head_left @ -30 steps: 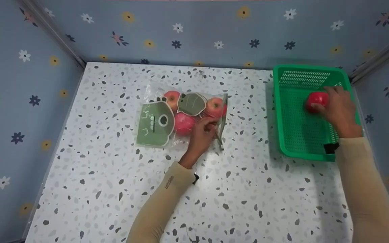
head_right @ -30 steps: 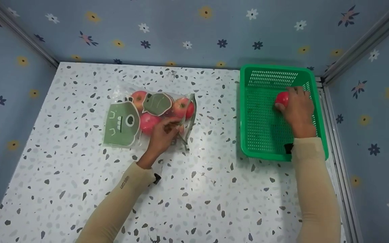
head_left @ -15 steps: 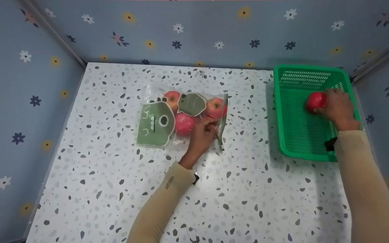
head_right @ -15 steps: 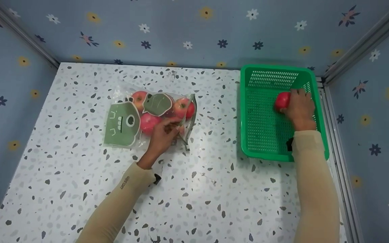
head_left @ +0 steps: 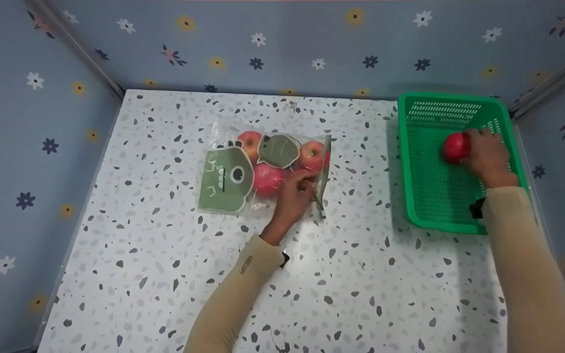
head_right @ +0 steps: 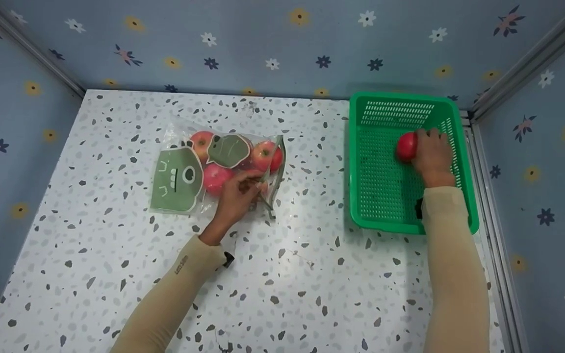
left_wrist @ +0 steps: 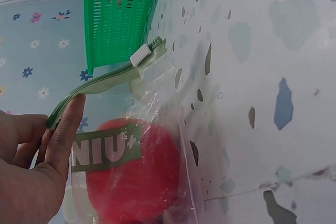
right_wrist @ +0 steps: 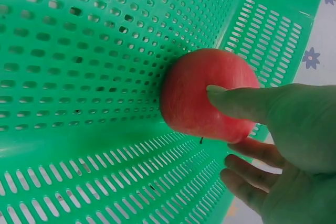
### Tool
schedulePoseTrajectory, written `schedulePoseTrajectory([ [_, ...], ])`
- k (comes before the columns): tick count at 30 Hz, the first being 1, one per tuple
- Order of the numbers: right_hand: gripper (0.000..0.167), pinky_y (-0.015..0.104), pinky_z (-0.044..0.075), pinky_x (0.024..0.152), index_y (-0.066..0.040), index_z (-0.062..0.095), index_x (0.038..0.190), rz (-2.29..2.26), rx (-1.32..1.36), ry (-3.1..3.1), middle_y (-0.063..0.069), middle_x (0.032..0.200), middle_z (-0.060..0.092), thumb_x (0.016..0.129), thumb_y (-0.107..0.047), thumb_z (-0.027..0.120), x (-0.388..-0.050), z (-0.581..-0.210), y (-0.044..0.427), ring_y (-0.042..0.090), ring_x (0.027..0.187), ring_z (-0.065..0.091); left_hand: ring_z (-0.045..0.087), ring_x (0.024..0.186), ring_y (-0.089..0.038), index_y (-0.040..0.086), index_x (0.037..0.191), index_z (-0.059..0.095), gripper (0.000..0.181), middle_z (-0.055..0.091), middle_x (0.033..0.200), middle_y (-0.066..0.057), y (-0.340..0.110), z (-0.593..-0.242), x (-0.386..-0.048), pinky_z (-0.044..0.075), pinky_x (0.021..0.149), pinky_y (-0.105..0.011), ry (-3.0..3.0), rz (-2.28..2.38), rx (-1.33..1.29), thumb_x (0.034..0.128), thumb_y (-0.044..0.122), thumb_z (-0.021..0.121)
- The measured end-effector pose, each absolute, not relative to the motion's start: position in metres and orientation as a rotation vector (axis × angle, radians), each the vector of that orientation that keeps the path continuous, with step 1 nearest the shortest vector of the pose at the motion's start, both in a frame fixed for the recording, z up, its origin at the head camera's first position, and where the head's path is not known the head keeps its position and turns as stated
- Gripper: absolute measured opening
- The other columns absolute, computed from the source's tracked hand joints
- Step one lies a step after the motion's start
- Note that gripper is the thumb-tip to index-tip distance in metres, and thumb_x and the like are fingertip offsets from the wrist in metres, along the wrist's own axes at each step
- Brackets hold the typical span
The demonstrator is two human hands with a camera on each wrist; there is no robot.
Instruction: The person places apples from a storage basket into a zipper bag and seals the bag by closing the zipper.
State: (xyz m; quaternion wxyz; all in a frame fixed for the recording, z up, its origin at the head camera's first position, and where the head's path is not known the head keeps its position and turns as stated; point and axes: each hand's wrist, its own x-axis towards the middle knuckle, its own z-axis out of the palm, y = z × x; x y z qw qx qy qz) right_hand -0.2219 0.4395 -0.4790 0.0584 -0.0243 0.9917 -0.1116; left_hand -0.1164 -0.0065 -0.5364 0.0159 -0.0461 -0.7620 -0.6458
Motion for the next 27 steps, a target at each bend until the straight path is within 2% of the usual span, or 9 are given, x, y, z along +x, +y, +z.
schedulePoseTrajectory([
  [6, 0.061, 0.077, 0.036, 0.103, 0.021, 0.050, 0.133, -0.321, -0.183, 3.054, 0.044, 0.132, 0.044, 0.085, -0.001, 0.081, -0.224, -0.480, 0.437, 0.064, 0.122, 0.038, 0.066, 0.086, -0.017, -0.008, 0.119, 0.072, 0.024, 0.071, 0.110, -0.022, -0.006, -0.535, -0.117, 0.056, 0.070, -0.020, -2.350, -2.053, -0.138, 0.0967, -0.009, 0.064],
  [14, 0.064, 0.080, 0.034, 0.103, 0.011, 0.043, 0.144, -0.444, -0.205, 2.973, 0.048, 0.139, 0.039, 0.091, -0.002, 0.077, -0.225, -0.485, 0.434, 0.066, 0.130, 0.034, 0.065, 0.086, -0.017, -0.009, 0.118, 0.072, 0.023, 0.071, 0.110, -0.021, -0.006, -0.537, -0.117, 0.055, 0.071, -0.020, -2.344, -2.046, -0.155, 0.0965, -0.009, 0.064],
  [22, 0.067, 0.079, 0.033, 0.105, 0.014, 0.043, 0.143, -0.388, -0.247, 2.967, 0.045, 0.140, 0.037, 0.090, -0.006, 0.079, -0.226, -0.486, 0.430, 0.067, 0.129, 0.034, 0.068, 0.088, -0.024, -0.010, 0.117, 0.072, 0.023, 0.071, 0.111, -0.022, -0.006, -0.539, -0.118, 0.056, 0.070, -0.020, -2.320, -2.061, -0.165, 0.0956, -0.011, 0.064],
  [27, 0.072, 0.079, 0.033, 0.103, 0.012, 0.040, 0.149, -0.388, -0.243, 2.951, 0.046, 0.141, 0.034, 0.091, -0.006, 0.079, -0.225, -0.487, 0.430, 0.066, 0.128, 0.032, 0.065, 0.084, -0.014, -0.010, 0.117, 0.072, 0.022, 0.069, 0.111, -0.022, -0.007, -0.539, -0.116, 0.057, 0.070, -0.020, -2.317, -2.050, -0.188, 0.0968, -0.011, 0.064],
])
